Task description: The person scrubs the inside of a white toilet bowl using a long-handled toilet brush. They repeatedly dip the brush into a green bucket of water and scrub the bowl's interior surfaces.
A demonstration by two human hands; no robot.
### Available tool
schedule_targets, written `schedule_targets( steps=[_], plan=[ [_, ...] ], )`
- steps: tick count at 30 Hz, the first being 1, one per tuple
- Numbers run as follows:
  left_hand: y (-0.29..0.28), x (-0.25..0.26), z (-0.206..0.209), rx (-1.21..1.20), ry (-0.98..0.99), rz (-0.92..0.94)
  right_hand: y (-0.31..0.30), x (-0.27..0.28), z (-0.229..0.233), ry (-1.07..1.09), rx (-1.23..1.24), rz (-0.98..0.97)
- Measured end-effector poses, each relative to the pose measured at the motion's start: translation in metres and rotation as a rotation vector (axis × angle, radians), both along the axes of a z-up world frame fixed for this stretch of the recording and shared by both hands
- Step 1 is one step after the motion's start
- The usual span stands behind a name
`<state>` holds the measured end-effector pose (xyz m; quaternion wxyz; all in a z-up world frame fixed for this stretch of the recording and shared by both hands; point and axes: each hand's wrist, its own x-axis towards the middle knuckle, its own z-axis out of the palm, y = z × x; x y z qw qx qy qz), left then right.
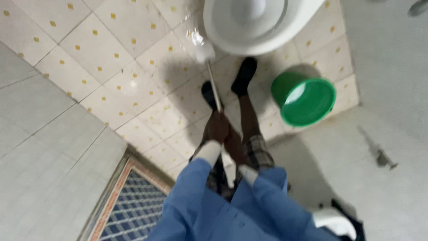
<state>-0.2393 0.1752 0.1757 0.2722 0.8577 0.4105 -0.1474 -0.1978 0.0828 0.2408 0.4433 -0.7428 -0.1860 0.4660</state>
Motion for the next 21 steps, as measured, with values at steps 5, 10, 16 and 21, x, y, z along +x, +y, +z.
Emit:
schedule_targets(
  steps=[5, 10, 16, 21],
  plan=[
    [0.075, 0.032, -0.001, -0.481, 0.007, 0.505, 0.074, 0.022, -0.001, 0.313, -0.002, -0.272],
    [0.019, 0.018, -0.033, -0.213, 0.006, -0.02, 0.032, 0.003, 0.009, 0.258, -0.142, -0.284],
    [0.005, 0.003, -0.026, -0.175, -0.045, 0.102, 0.023, 0.005, 0.006, 0.048, -0.161, -0.196],
    [0.081, 0.017, -0.021, -0.54, -0.016, 0.59, 0.075, 0.012, -0.02, -0.246, -0.249, 0.059]
  ],
)
